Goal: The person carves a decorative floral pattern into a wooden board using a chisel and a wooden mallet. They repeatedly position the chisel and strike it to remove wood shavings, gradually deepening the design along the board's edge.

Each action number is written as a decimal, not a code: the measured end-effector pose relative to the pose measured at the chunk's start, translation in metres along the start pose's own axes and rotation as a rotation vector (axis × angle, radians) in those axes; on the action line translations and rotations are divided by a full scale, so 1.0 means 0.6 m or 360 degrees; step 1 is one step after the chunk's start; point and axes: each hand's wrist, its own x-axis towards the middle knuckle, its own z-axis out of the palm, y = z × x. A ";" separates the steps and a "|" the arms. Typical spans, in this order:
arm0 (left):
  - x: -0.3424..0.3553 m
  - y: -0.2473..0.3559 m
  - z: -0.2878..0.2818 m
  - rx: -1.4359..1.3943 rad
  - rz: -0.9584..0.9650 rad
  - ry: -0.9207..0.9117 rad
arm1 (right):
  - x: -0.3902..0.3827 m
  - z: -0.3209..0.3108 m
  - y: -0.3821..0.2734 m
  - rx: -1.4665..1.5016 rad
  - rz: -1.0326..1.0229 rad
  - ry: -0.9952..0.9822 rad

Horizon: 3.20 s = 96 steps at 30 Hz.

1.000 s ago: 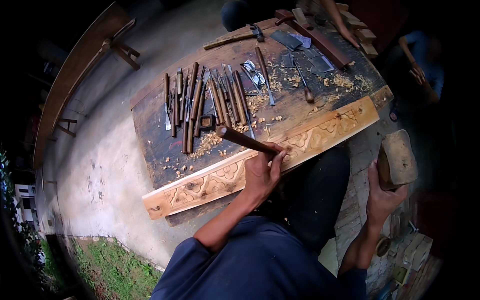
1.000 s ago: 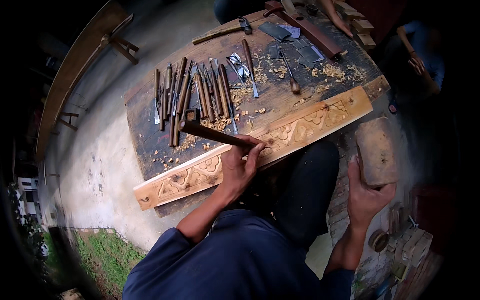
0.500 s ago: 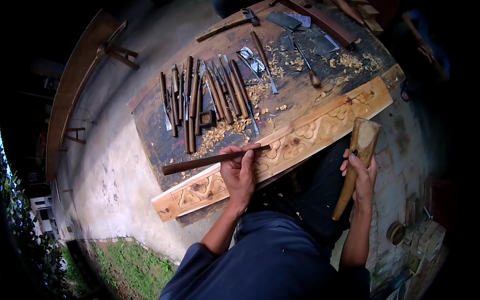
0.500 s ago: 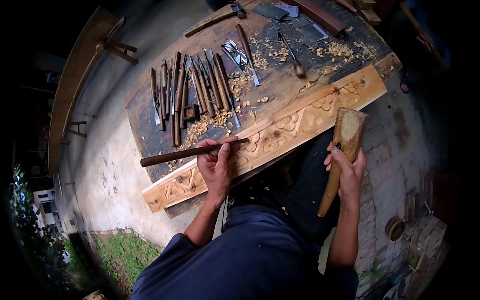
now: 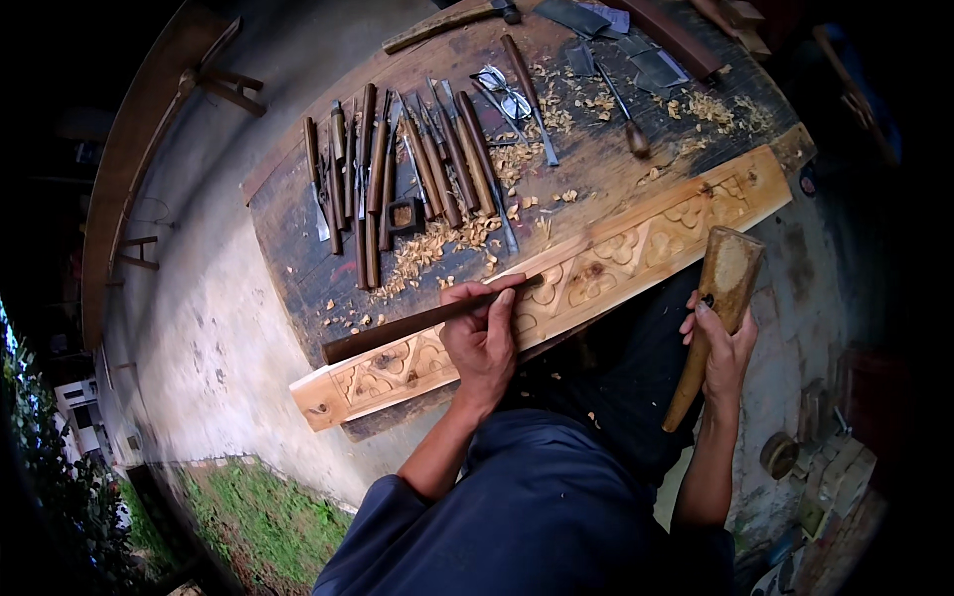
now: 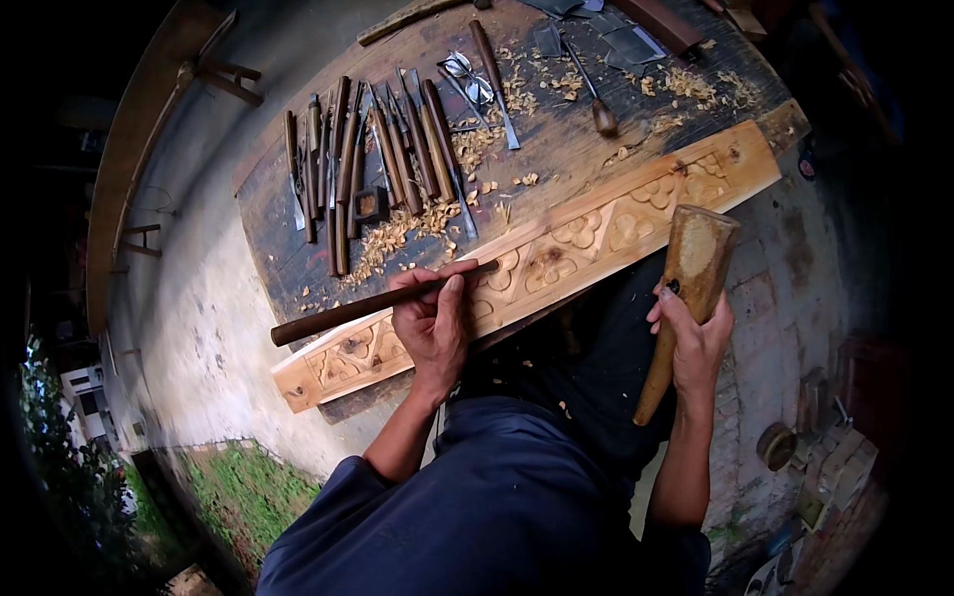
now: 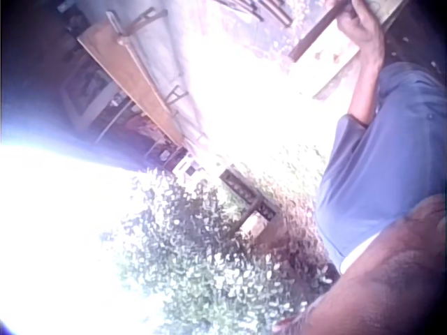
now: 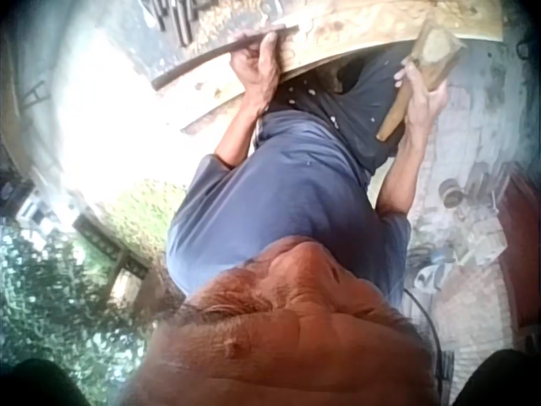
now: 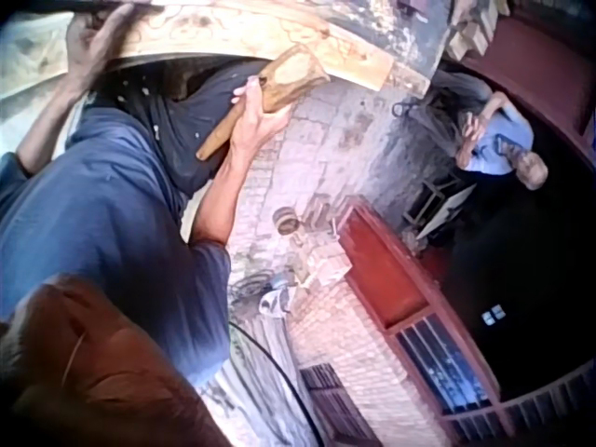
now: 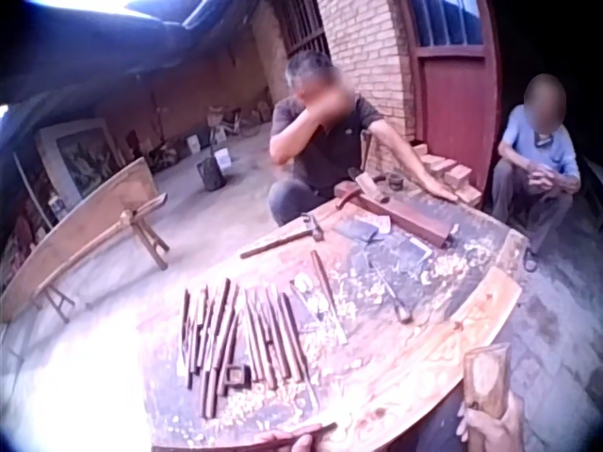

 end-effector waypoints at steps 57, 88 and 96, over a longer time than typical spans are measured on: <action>0.034 0.051 0.018 0.1176 0.0652 -0.0196 | 0.051 0.301 -0.360 -0.1238 -0.2802 -0.0485; 0.041 -0.008 -0.007 0.0557 0.0312 -0.0119 | 0.076 0.237 -0.278 -0.1269 -0.2085 -0.0713; 0.051 -0.016 -0.003 0.0609 0.0488 -0.0055 | 0.084 0.239 -0.279 -0.1272 -0.2093 -0.0727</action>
